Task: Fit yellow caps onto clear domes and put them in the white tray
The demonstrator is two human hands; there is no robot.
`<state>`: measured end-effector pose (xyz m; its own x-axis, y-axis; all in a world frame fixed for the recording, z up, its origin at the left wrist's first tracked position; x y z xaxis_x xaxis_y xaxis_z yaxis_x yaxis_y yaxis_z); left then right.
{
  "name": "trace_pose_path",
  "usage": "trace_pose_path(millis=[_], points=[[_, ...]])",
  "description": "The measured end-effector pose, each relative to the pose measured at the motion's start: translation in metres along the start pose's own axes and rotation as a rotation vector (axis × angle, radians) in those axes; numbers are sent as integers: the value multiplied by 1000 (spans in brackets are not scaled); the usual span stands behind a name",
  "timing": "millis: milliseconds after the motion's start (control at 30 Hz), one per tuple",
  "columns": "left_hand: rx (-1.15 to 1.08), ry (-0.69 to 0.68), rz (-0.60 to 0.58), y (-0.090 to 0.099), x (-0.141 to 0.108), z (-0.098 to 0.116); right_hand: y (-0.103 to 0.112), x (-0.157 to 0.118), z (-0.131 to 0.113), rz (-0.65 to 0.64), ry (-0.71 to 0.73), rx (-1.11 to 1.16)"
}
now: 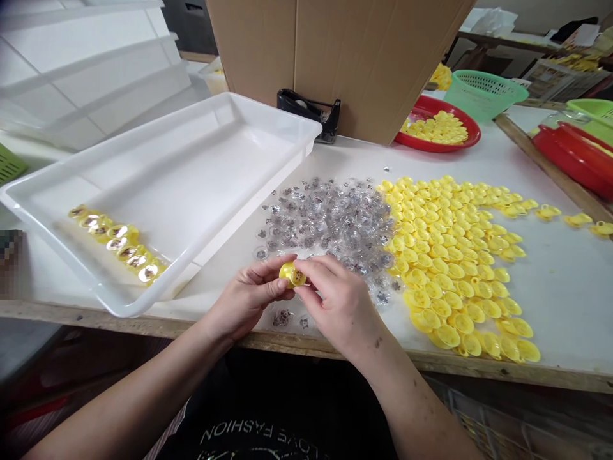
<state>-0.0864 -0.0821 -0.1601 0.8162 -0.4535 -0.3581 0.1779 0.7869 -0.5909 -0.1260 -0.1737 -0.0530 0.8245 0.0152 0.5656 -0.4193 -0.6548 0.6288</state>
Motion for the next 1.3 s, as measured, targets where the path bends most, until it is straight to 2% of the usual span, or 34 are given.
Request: trace_pose_path(millis=[267, 467, 567, 700, 867, 933, 1067, 1167, 1300], points=[[41, -16, 67, 5, 0, -4, -3, -6, -14, 69, 131, -168], [74, 5, -1, -1, -2, -7, -13, -14, -11, 66, 144, -267], [133, -36, -11, -4, 0, -4, -14, -16, -8, 94, 135, -258], [238, -127, 18, -4, -1, 3, -11, -15, 4, 104, 26, -140], [519, -356, 14, -6, -10, 16, -11, -26, 43, 28, -341, 227], [606, -462, -7, -9, -14, 19, -15, -32, 51, -5, -425, 340], [680, -528, 21, -11, -19, 21, -20, -38, 54, 1, -487, 445], [775, -560, 71, -13, -24, 28, -20, -42, 52, 36, -481, 458], [880, -618, 81, -19, -29, 37, -21, -47, 53, 44, -493, 454]])
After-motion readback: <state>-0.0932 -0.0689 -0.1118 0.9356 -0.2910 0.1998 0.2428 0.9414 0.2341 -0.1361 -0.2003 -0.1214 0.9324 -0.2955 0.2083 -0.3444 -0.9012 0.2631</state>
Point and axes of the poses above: each hand's wrist, its own x-axis towards the middle knuckle, its own y-axis out of the back of the hand, z = x × y, the point moved 9 cm from there along x, towards the middle knuckle, and after that the axes turned 11 degrees about z, right-handed, at the moved point
